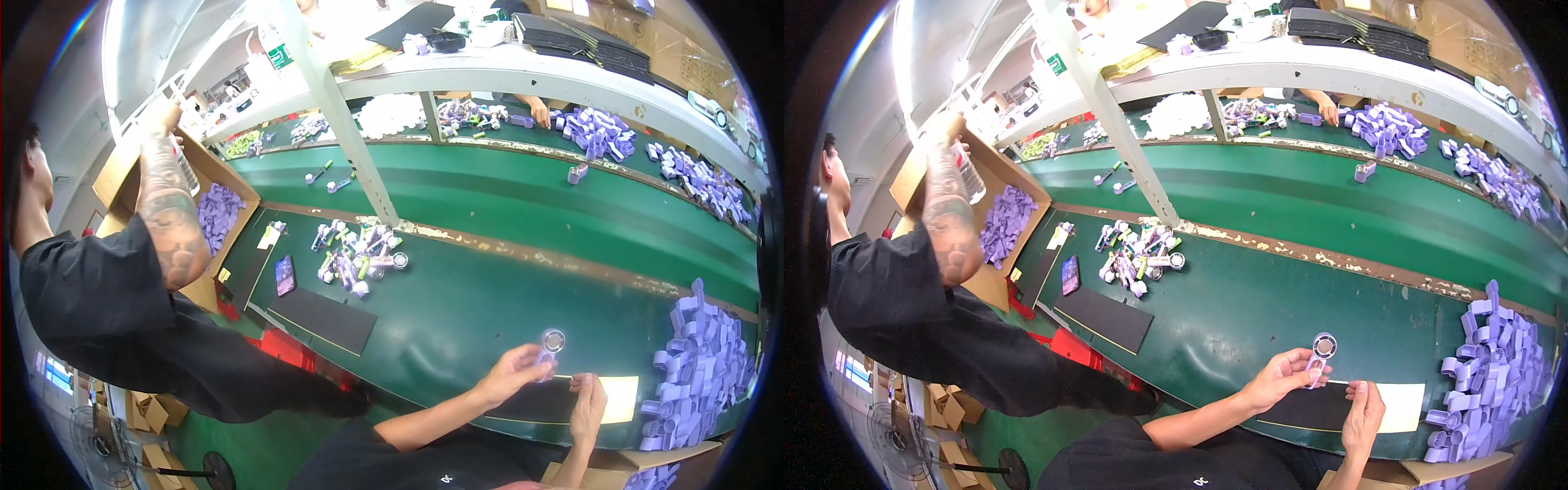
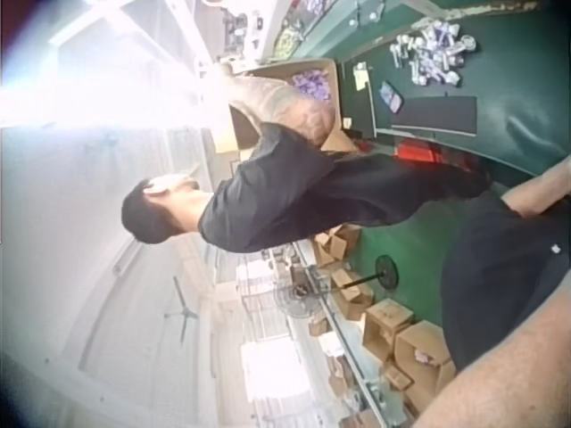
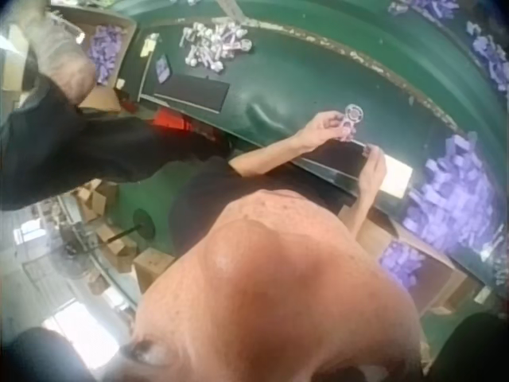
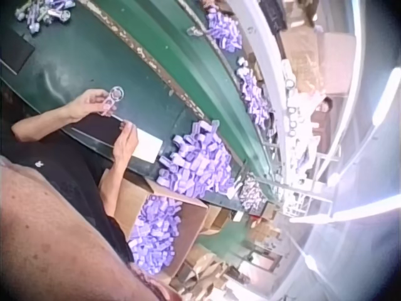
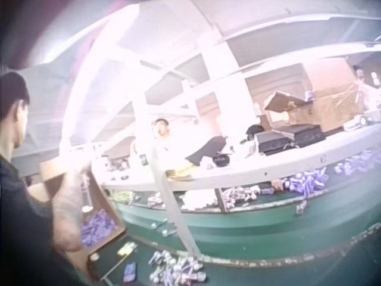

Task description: The person assembles portable fans by attaching adhesive foam pads, placing batteries and internal components into the plastic casings, snapping the housings together, and placing the assembled fans onto the conveyor belt.

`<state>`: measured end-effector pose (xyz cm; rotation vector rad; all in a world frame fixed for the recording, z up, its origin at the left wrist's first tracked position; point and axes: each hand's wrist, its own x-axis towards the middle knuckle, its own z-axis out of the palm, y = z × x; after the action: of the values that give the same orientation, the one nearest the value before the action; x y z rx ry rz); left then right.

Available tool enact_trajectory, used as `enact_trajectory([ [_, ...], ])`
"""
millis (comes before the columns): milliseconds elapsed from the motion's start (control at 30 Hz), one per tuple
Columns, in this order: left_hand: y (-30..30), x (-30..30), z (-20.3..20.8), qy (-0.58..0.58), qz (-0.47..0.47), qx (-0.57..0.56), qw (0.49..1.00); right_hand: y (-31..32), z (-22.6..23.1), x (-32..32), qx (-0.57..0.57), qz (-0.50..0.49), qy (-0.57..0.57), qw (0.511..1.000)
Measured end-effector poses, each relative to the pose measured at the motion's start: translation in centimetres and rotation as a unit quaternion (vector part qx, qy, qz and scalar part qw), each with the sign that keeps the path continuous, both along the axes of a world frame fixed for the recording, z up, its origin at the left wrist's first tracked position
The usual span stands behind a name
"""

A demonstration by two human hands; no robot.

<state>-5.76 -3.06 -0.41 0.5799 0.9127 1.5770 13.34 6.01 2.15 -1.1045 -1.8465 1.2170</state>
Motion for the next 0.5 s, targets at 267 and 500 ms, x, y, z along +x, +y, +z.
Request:
enact_trajectory([
  [267,-0.4,0.4,-0.1,-0.035,0.008,-0.006,0.999,-0.6,-3.7,0.0,-0.013,-0.017,-0.029,0.999],
  [500,0.4,-2.1,3.4,-0.022,0.082,0.015,0.996,0.6,-4.7,-2.9,0.099,-0.067,-0.012,0.993],
])
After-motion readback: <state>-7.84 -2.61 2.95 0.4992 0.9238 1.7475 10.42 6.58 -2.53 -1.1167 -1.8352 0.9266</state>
